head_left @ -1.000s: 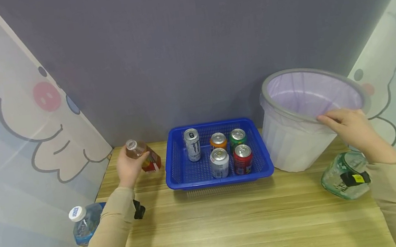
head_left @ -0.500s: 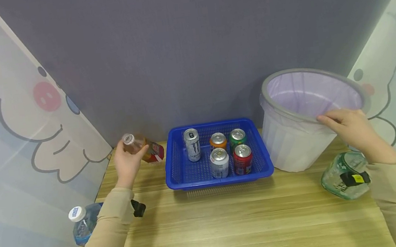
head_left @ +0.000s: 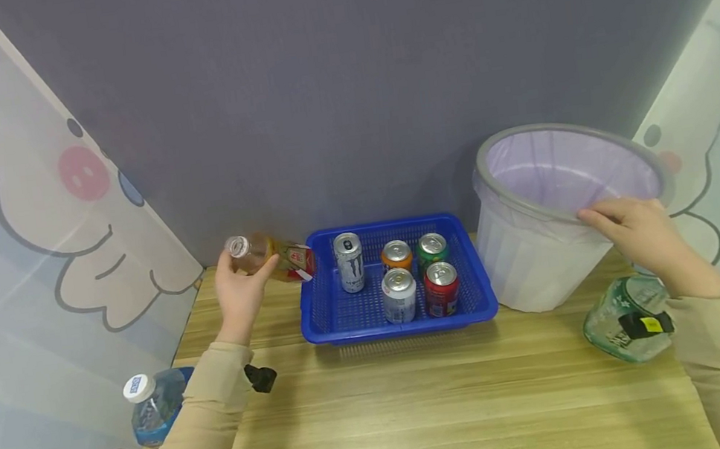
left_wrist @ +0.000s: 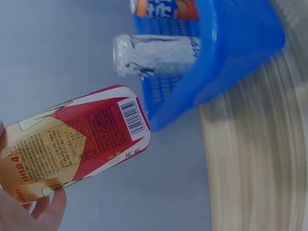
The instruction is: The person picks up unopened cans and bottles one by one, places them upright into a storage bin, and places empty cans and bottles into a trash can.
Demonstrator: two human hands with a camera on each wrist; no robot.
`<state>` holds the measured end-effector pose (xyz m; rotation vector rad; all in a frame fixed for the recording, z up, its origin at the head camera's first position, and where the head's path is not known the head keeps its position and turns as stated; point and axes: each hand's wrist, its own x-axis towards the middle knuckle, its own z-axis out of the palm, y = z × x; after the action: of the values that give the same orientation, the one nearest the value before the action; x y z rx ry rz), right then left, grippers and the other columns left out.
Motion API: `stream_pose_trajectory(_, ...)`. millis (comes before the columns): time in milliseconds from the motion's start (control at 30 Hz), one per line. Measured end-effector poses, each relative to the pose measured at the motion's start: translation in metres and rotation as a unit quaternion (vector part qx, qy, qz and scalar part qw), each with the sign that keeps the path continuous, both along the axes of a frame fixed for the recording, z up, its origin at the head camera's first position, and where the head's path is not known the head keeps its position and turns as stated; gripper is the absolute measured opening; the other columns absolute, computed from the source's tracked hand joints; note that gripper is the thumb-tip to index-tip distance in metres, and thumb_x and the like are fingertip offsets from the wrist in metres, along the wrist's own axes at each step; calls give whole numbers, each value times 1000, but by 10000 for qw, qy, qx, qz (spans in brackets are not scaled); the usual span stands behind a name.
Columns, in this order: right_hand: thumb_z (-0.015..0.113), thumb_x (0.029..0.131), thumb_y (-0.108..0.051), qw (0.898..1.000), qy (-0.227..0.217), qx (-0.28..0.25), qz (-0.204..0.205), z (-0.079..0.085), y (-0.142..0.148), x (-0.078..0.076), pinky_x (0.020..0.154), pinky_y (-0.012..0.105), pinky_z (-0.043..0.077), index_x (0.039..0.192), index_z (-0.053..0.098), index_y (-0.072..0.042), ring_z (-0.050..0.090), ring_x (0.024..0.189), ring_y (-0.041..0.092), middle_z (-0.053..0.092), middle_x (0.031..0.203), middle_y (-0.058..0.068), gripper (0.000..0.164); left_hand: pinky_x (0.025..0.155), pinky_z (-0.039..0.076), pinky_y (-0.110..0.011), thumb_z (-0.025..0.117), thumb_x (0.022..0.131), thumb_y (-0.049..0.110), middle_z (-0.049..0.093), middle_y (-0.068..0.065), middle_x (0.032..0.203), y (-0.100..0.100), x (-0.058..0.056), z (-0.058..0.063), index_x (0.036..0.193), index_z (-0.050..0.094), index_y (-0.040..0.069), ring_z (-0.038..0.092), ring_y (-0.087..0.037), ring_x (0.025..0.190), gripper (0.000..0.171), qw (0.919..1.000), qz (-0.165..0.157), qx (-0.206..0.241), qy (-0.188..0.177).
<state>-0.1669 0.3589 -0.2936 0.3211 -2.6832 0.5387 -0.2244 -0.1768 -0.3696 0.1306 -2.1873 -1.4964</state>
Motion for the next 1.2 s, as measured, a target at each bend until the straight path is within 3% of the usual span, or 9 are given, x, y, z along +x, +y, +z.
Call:
stream_pose_trajectory(167, 51, 97, -21, 10000, 24, 9, -1, 0, 0, 0, 73, 51, 39, 93, 69, 2, 59, 86, 46, 67, 94, 29, 29, 80, 45, -23, 80, 76, 21, 57, -8, 122, 7, 2, 6, 126, 52, 6, 52, -20, 115, 59, 9994, -79, 307, 167)
stream_pose_trajectory(300, 52, 97, -20, 9999, 90, 73, -6, 0, 0, -1, 71, 46, 39, 91, 70, 1, 60, 83, 42, 68, 92, 27, 29, 91, 49, -32, 78, 77, 16, 56, -8, 124, 13, 4, 11, 128, 50, 6, 51, -18, 117, 59, 9975, -236, 625, 239)
stream_pose_trajectory(367, 52, 97, -21, 9999, 117, 83, -5, 0, 1, -1, 69, 41, 39, 89, 70, -1, 61, 78, 24, 69, 90, 25, 28, 96, 49, -38, 78, 78, 13, 55, -8, 125, 17, 6, 14, 129, 49, 6, 51, -18, 119, 59, 9961, -334, 777, 268)
stream_pose_trajectory(467, 54, 96, -22, 9998, 144, 106, -7, 0, 2, -2, 67, 37, 37, 86, 71, -3, 49, 73, -4, 70, 87, 22, 27, 95, 51, -38, 77, 78, 10, 55, -5, 124, 23, 8, 17, 130, 48, 6, 52, -17, 117, 60, 9943, -471, 924, 263)
stream_pose_trajectory(533, 54, 96, -22, 9999, 128, 88, -12, 1, 2, -2, 67, 35, 36, 85, 70, -4, 43, 73, -9, 70, 87, 21, 27, 93, 51, -33, 77, 78, 9, 55, -4, 122, 28, 10, 18, 130, 48, 6, 53, -15, 116, 60, 9930, -581, 1000, 249)
stream_pose_trajectory(700, 53, 96, -22, 9999, 83, 75, -31, 1, 1, -2, 67, 37, 36, 86, 70, -4, 52, 74, 8, 69, 88, 23, 27, 89, 49, -25, 76, 78, 6, 54, -7, 124, 39, 15, 20, 131, 45, 5, 52, -17, 116, 62, 9901, -847, 1120, 65)
stream_pose_trajectory(900, 54, 96, -22, 9999, 91, 41, -35, 0, 1, -2, 67, 36, 35, 85, 71, -4, 36, 74, -16, 69, 86, 21, 27, 98, 47, -35, 75, 76, -1, 49, -13, 131, 58, 21, 23, 133, 41, 2, 50, -24, 121, 66, 9833, -1054, 1472, -195)
stream_pose_trajectory(1200, 54, 96, -23, 9997, 188, 122, -14, 0, 2, -1, 66, 34, 33, 82, 70, -5, 42, 70, -6, 69, 81, 18, 28, 102, 43, -39, 74, 77, -2, 47, -13, 132, 91, 26, 30, 130, 41, 1, 47, -25, 125, 62, 9734, -1319, 1873, 34)
